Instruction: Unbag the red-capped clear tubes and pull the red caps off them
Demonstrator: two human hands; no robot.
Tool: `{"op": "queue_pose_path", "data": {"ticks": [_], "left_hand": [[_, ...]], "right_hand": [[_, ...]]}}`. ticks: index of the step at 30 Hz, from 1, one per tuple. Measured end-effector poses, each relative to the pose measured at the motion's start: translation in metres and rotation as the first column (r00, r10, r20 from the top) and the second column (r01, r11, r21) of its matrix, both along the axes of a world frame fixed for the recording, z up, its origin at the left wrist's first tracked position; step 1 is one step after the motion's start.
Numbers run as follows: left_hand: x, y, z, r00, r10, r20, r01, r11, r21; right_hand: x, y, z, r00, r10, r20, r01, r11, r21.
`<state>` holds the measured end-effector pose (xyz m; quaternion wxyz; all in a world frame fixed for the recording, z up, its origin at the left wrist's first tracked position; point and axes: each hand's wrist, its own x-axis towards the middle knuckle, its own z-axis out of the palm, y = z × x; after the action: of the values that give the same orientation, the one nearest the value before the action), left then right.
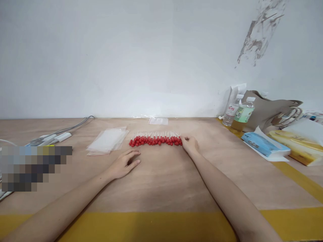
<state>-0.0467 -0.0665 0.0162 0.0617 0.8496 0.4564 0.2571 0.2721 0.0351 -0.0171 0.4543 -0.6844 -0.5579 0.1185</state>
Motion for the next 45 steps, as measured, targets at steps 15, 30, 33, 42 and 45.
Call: {"op": "queue_pose_path", "data": {"ticks": [15,30,33,42,45], "left_hand": [[0.005,-0.007,0.002,0.998,0.052,0.035,-0.057,0.983,0.174],[0.039,0.022,-0.008,0.991,-0.113,-0.075,0.128,0.965,0.229],[0.039,0.022,-0.008,0.991,-0.121,-0.057,0.131,0.967,0.218],[0.041,0.02,-0.005,0.987,-0.149,-0.056,0.158,0.966,0.203],[0.04,0.019,-0.006,0.986,-0.145,-0.085,0.159,0.966,0.206]], "right_hand": [[-0.035,-0.057,0.017,0.85,0.37,0.374,-0.502,0.786,0.361],[-0.077,-0.078,0.022,0.645,0.481,0.594,-0.712,0.66,0.24],[-0.079,-0.077,0.021,0.613,0.487,0.623,-0.728,0.654,0.205],[-0.085,-0.071,0.013,0.597,0.437,0.673,-0.726,0.652,0.22],[-0.084,-0.074,0.016,0.573,0.435,0.695,-0.739,0.641,0.209]]}}
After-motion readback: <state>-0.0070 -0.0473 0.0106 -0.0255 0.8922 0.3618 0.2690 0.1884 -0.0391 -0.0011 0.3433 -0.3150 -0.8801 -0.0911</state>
